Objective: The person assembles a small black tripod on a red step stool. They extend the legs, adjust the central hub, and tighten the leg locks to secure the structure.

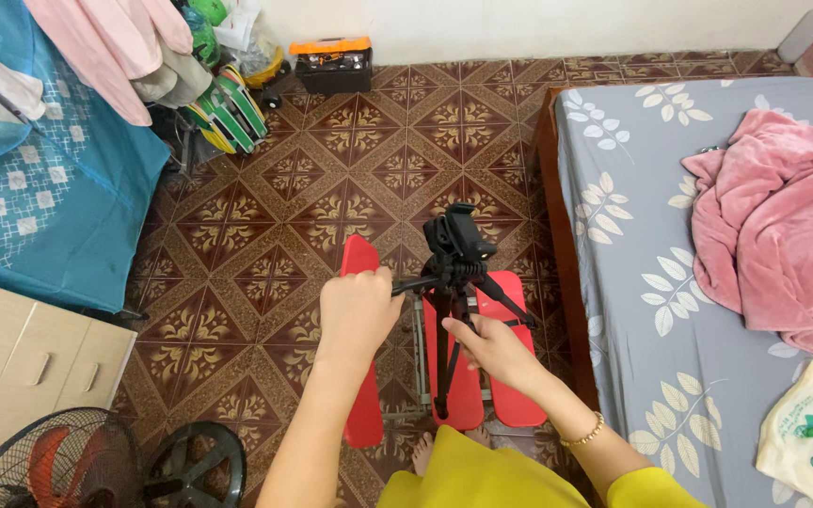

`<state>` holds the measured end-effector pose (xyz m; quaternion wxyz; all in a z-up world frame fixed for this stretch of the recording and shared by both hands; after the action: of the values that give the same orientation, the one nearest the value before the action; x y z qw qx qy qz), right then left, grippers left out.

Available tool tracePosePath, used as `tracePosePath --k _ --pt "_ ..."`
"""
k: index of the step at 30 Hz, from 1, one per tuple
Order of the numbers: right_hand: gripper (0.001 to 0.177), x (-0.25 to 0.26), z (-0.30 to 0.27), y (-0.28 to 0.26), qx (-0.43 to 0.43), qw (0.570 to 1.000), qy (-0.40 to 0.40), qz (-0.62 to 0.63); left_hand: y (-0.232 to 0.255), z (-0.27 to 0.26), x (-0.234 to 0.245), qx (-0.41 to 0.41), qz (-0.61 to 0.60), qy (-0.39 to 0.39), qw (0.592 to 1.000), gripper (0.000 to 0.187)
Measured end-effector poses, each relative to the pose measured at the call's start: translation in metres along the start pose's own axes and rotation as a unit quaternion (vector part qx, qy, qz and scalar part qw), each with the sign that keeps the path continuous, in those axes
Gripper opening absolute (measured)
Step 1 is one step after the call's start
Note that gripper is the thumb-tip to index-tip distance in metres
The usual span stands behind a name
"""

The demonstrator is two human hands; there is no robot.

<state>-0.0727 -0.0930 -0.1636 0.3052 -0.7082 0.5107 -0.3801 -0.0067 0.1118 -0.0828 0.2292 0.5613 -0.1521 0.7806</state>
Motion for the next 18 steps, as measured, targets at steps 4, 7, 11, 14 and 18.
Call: tracePosePath --k 4,7,11,14,18 --pt "0.048 -0.002 0.002 -0.009 0.022 0.995 -0.061 0.076 0.005 0.006 0.013 -0.024 0.065 -0.007 0.998 0.03" --pt "0.052 0.001 0.003 -0.015 0.025 0.995 -0.065 0.068 0.008 0.008 0.022 -0.032 0.088 -0.028 0.995 0.03" --pt "0.052 0.003 0.002 -0.024 0.051 0.996 -0.071 0.012 0.013 0.009 0.036 -0.042 0.17 -0.038 0.984 0.015" --pt "0.053 0.004 0.002 -0.027 0.057 0.995 -0.08 -0.018 0.017 0.006 0.049 -0.035 0.164 -0.035 0.985 0.014" --pt "0.055 0.004 0.003 -0.03 0.039 0.996 -0.074 -0.039 0.023 0.02 0.064 -0.066 0.125 -0.003 0.99 0.013"
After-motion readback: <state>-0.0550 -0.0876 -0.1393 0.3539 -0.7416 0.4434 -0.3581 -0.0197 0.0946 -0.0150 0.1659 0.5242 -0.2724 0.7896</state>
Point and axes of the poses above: each hand's wrist, its own z-axis towards the middle knuckle, its own x-axis out of the back of the hand, y = z × x, the point moved 1 cm from there along z, towards the middle knuckle, and after that the axes turned 7 degrees about -x, right-handed, at the moved point
